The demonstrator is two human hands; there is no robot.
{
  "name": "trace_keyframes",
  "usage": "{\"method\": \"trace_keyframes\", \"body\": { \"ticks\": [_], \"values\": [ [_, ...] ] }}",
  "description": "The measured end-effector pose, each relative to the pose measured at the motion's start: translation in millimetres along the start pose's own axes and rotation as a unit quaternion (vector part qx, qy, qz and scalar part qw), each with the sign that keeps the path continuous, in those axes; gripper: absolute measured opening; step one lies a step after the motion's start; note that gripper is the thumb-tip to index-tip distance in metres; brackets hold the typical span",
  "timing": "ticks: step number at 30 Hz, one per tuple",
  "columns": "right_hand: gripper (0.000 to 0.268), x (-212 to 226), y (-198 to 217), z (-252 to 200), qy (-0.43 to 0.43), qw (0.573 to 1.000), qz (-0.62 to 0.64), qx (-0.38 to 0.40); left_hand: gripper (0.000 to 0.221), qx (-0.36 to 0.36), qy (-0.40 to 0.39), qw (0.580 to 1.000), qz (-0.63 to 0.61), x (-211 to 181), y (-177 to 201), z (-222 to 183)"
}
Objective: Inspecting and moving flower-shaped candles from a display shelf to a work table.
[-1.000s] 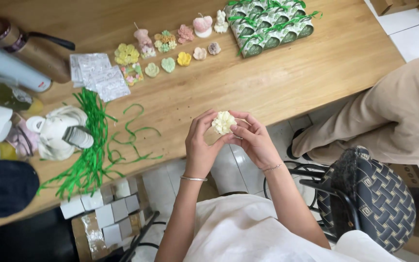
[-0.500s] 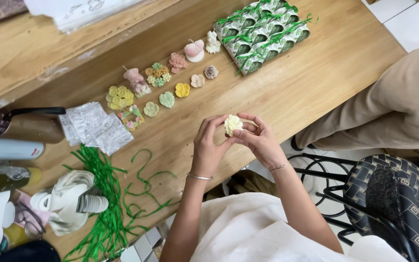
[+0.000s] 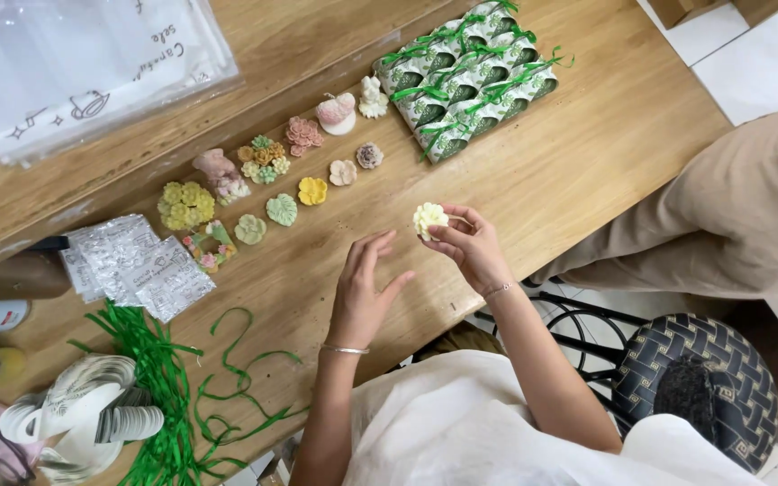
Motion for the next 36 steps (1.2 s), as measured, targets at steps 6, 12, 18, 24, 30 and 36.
{"method": "trace_keyframes", "body": {
  "ticks": [6,12,18,24,30,36],
  "values": [
    [0.043,-25,26,104,-0.051,0.997,0.056,0.001,0.049,0.015,0.104,0.992,0.073,37,2,-11],
    [0.040,-87,44,223,-0.064,0.995,0.058,-0.042,0.043,0.005,0.157,0.984,0.080,41,-7,-19],
    [0.054,-146,49,271,-0.133,0.975,0.080,-0.160,0.040,0.007,0.216,0.973,0.087,40,-12,-22],
    [0.056,-177,58,306,-0.116,0.954,0.158,-0.228,0.039,-0.026,0.238,0.966,0.101,47,-8,-33],
    [0.054,-168,44,311,-0.096,0.940,0.183,-0.271,0.038,-0.035,0.234,0.967,0.098,51,-19,-34],
    [0.053,-180,46,331,-0.078,0.941,0.179,-0.277,0.038,-0.025,0.248,0.963,0.105,48,-28,-32]
  ]
}}
Point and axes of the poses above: each hand's wrist, its own z-axis towards the middle knuckle, its own y-axis out of the back of the hand, x = y × z, the point moved 7 cm from there along z, towards the middle knuckle, and after that the axes turned 2 degrees about -z, right-handed, at the moved point
